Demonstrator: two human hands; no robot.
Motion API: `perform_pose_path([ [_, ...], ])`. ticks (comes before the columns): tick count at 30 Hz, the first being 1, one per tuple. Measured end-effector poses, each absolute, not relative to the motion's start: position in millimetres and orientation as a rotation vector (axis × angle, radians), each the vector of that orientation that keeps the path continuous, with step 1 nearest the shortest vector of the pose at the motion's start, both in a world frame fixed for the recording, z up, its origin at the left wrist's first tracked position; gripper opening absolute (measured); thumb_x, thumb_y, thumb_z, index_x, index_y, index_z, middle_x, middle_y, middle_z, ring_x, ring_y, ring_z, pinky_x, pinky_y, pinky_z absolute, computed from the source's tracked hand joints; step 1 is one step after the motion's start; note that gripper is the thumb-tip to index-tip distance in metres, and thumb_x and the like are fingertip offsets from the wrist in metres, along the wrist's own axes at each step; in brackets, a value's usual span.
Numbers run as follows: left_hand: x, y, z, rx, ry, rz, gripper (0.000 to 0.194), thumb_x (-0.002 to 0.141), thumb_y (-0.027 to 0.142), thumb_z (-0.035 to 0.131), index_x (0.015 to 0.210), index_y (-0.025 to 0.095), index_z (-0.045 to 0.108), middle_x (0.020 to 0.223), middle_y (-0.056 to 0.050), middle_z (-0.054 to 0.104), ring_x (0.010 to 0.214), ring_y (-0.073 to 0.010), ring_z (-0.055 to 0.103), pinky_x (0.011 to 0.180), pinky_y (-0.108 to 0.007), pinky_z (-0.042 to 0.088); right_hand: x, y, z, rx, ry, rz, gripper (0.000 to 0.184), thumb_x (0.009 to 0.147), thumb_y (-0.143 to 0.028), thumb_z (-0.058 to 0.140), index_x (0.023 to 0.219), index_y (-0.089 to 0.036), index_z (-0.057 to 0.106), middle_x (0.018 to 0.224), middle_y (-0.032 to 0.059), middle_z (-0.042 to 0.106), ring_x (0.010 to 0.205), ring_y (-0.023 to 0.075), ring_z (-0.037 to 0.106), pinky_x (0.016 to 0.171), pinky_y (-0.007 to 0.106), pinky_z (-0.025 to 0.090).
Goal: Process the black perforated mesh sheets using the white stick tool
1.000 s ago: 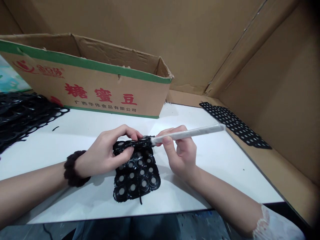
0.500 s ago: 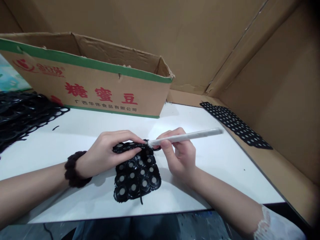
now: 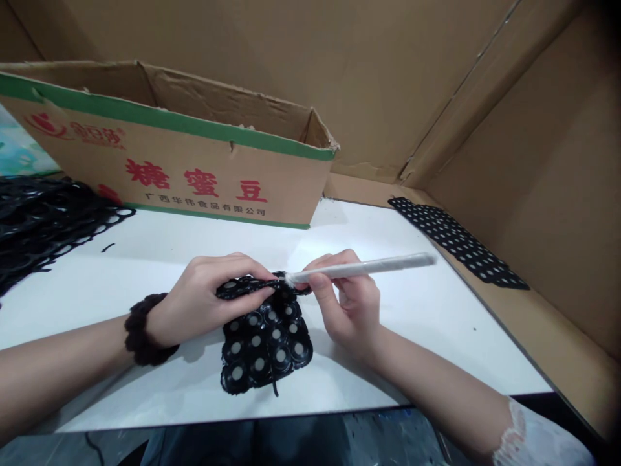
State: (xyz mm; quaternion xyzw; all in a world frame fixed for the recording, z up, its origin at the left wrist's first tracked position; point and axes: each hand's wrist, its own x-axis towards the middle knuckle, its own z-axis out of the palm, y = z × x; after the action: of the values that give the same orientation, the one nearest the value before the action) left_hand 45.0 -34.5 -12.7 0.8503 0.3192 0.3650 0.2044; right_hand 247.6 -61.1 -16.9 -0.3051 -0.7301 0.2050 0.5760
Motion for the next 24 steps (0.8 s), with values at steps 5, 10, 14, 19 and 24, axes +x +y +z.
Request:
perform_pose_path([
  [5, 43.8, -35.9, -12.9, 2.385, 0.923, 1.020, 0.012, 0.083, 0.029, 0.059, 0.088, 0.020, 0.064, 0.085, -0.001, 0.070, 0.075, -0.0130, 0.065, 0.070, -0.021, 0.051, 246.3, -61.1, -17.5, -0.685, -1.723, 0.476, 0.008, 0.086, -0.012, 0.053, 0.086, -0.020, 0.056, 0.076, 0.0008, 0.059, 0.070, 0.0138, 0.062, 0.061, 0.031, 0.054],
  [10, 44.6, -36.6, -10.6, 2.392, 0.951, 1.024, 0.011, 0.083, 0.029, 0.059, 0.085, 0.020, 0.063, 0.081, 0.001, 0.070, 0.070, -0.0114, 0.064, 0.068, -0.019, 0.050, 245.6, -60.7, -17.7, -0.675, -1.707, 0.489, 0.008, 0.087, -0.013, 0.052, 0.084, -0.021, 0.054, 0.073, 0.0002, 0.058, 0.067, 0.0132, 0.060, 0.059, 0.029, 0.052],
  [14, 45.2, -36.4, -7.1, 2.374, 0.955, 1.015, 0.010, 0.082, 0.030, 0.060, 0.085, 0.020, 0.064, 0.079, 0.002, 0.070, 0.069, -0.0109, 0.064, 0.068, -0.019, 0.050, 246.0, -61.5, -18.7, -0.689, -1.670, 0.527, 0.006, 0.089, -0.017, 0.050, 0.086, -0.021, 0.053, 0.073, 0.0012, 0.059, 0.069, 0.0145, 0.061, 0.059, 0.031, 0.052],
  [19, 43.9, -36.9, -6.5, 2.385, 0.922, 1.007, 0.009, 0.082, 0.029, 0.061, 0.084, 0.020, 0.063, 0.079, 0.003, 0.069, 0.069, -0.0099, 0.063, 0.066, -0.018, 0.049, 245.8, -61.9, -19.2, -0.723, -1.662, 0.524, 0.007, 0.089, -0.015, 0.051, 0.086, -0.021, 0.053, 0.073, 0.0015, 0.060, 0.070, 0.0146, 0.061, 0.059, 0.031, 0.052],
  [24, 44.6, -36.6, -6.2, 2.378, 0.932, 1.013, 0.009, 0.082, 0.028, 0.061, 0.084, 0.020, 0.063, 0.078, 0.003, 0.070, 0.069, -0.0101, 0.063, 0.066, -0.018, 0.049, 246.7, -60.0, -20.4, -0.683, -1.658, 0.521, 0.006, 0.088, -0.016, 0.051, 0.086, -0.021, 0.054, 0.073, 0.0010, 0.060, 0.069, 0.0144, 0.061, 0.060, 0.032, 0.052],
])
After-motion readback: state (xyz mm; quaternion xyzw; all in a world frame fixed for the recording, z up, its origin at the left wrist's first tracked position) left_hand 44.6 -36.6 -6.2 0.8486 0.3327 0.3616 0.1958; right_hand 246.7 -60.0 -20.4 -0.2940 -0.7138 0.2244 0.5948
